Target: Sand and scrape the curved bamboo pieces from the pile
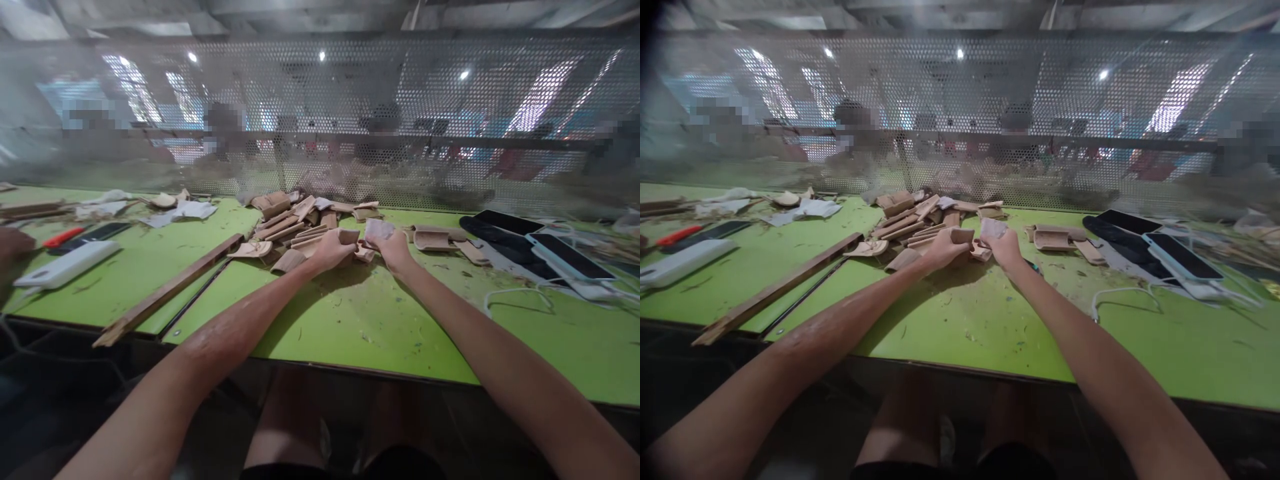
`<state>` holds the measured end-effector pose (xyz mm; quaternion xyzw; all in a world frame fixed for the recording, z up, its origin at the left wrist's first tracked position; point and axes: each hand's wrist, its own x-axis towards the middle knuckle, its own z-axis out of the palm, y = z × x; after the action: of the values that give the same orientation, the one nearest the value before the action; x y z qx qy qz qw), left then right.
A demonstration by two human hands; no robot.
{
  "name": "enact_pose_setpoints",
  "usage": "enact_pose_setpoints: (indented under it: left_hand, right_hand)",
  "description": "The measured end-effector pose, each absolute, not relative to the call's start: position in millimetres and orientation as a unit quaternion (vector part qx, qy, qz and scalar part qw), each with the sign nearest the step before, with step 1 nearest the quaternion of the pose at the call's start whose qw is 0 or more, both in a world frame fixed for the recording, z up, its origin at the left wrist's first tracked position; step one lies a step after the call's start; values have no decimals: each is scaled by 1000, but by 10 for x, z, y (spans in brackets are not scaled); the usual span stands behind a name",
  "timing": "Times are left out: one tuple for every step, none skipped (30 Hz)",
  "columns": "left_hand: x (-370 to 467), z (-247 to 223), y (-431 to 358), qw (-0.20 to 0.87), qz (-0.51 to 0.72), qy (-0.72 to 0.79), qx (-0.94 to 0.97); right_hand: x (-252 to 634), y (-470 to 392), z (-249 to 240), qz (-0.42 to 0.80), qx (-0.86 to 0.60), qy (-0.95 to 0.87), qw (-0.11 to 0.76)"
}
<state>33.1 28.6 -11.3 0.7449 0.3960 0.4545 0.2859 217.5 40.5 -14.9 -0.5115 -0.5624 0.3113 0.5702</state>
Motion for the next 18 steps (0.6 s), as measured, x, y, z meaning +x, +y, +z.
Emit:
enact_pose_setpoints:
  left_hand:
    - [331,-112,285,289,455,394,744]
    - [330,-109,281,294,454,392,744]
    - [330,-103,275,299,452,388,745]
    - [329,-97,269,303,450,385,747]
    - [329,-91,265,304,449,383,748]
    - [329,-86,261,304,448,382,749]
    - [330,-84,260,303,447,383,749]
    - [331,-83,260,302,448,385,748]
    - [332,-84,261,302,449,387,747]
    - [333,-87,263,302,451,388,745]
    - [333,-89,265,302,454,389,743]
    - [334,-91,267,304,456,390,740]
    - [334,-92,268,308,455,389,739]
    - [333,-92,269,312,452,386,741]
    - [333,-90,269,316,449,381,744]
    - [333,-87,268,320,446,377,746]
    - [332,-84,267,323,444,373,748]
    - [332,-81,266,323,445,371,749]
  right_hand:
    - [2172,404,-149,308,-519,-555,572]
    - [2170,404,-151,304,-526,-549,574]
    - [2169,406,-153,304,-529,-543,577]
    - [2167,407,-155,306,-527,-541,579]
    - [2165,408,-158,311,-522,-540,582]
    - [2161,409,-159,320,-514,-538,587]
    - [2155,407,-159,331,-505,-535,592]
    - [2148,403,-156,343,-496,-531,595]
    - [2140,397,-151,355,-489,-527,598]
    - [2131,389,-145,364,-484,-524,599]
    - [2123,380,-137,370,-483,-520,600]
    - [2116,370,-130,377,-482,-516,600]
    - [2112,361,-123,384,-480,-513,599]
    - [2109,355,-118,389,-477,-511,600]
    - [2109,351,-115,391,-475,-512,600]
    - [2112,350,-115,391,-473,-515,599]
    - [2116,353,-118,389,-471,-518,599]
    - [2120,359,-124,384,-471,-521,599]
